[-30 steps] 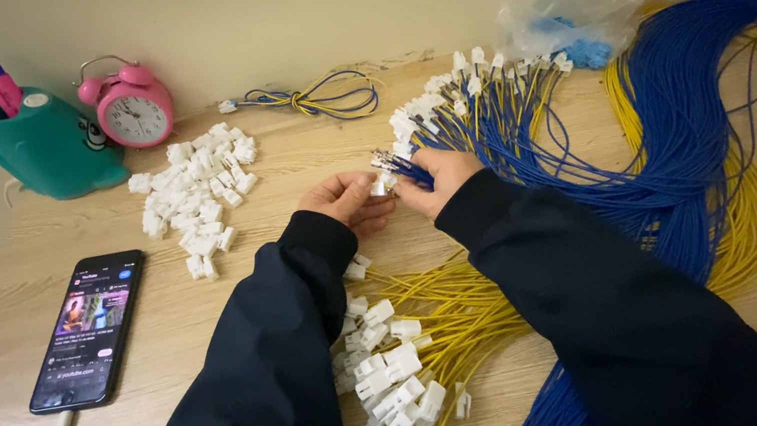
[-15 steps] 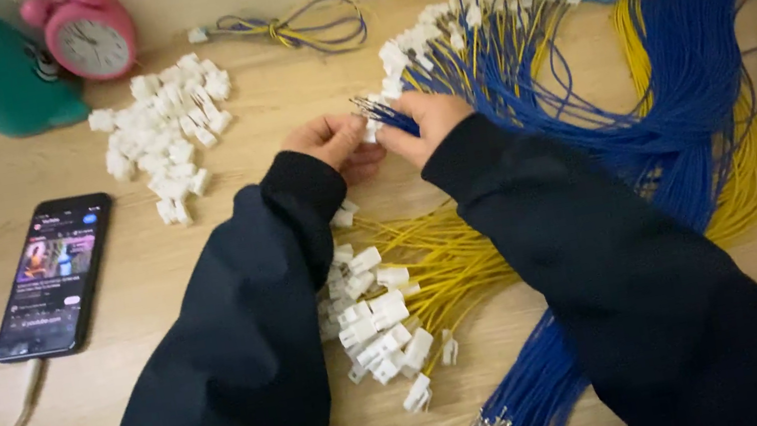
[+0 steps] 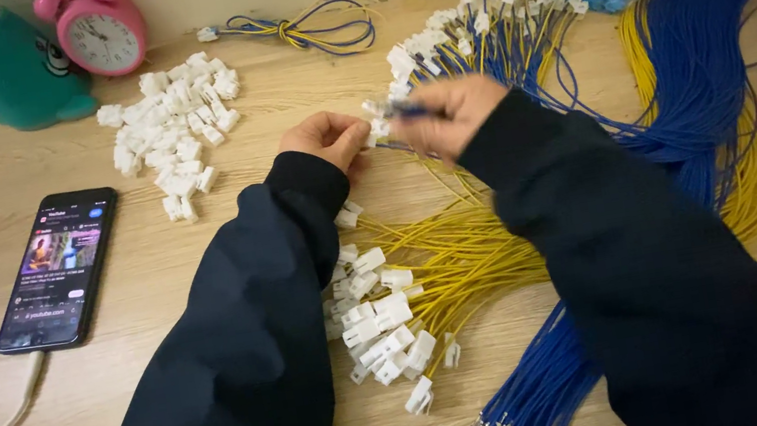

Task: The person assembles wire harnesses by inserting the ends of blue and yellow wires into white plastic connectors. They handle the wires and connectors by hand, repeatedly picking up a connector and a wire, then joining them together on a wooden table.

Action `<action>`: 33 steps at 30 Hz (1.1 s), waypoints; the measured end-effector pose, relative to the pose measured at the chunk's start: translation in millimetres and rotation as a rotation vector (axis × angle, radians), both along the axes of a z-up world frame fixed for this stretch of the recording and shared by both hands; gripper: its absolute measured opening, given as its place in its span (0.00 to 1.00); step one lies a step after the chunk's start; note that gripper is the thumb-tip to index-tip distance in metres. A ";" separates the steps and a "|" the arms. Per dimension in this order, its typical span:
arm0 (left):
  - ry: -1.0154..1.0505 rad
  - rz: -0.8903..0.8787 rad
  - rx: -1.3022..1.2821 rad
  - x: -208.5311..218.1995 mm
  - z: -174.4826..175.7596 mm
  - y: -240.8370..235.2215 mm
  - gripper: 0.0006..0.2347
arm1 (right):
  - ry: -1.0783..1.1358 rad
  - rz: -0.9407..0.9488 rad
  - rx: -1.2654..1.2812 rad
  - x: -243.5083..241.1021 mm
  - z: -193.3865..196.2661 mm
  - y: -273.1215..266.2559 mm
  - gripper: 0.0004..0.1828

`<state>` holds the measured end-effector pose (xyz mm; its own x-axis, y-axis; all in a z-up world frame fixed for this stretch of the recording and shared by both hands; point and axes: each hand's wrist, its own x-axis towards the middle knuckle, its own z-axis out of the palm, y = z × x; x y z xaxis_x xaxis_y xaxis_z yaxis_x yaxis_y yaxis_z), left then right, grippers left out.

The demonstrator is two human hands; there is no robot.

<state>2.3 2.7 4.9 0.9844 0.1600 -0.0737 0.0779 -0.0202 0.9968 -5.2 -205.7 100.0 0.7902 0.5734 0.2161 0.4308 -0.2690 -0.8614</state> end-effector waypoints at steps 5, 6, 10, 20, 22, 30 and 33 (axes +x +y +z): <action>0.001 -0.001 0.055 14.4 -24.4 6.4 0.09 | 0.104 0.367 -0.410 -3.9 -23.1 0.4 0.14; 0.010 0.007 0.057 13.1 -24.4 4.9 0.11 | 0.051 0.405 -0.559 -10.2 -18.1 5.5 0.20; 0.015 0.032 0.089 13.6 -23.9 3.4 0.10 | -0.098 0.427 -0.645 13.5 -64.3 5.8 0.27; -0.163 0.075 -0.229 4.1 -6.7 -1.8 0.08 | 0.001 0.271 -0.493 28.6 -56.0 -7.2 0.14; -0.230 0.020 -0.359 -6.6 7.2 -5.3 0.08 | 0.036 0.219 -0.474 37.5 -62.4 -9.8 0.14; -0.051 -0.162 -0.545 -14.3 3.9 -13.2 0.15 | 0.018 -0.008 -0.454 64.1 -87.7 -10.8 0.17; -0.054 -0.214 -0.522 2.2 -13.6 -3.3 0.18 | 0.056 -0.048 -0.419 58.2 -86.6 -7.3 0.16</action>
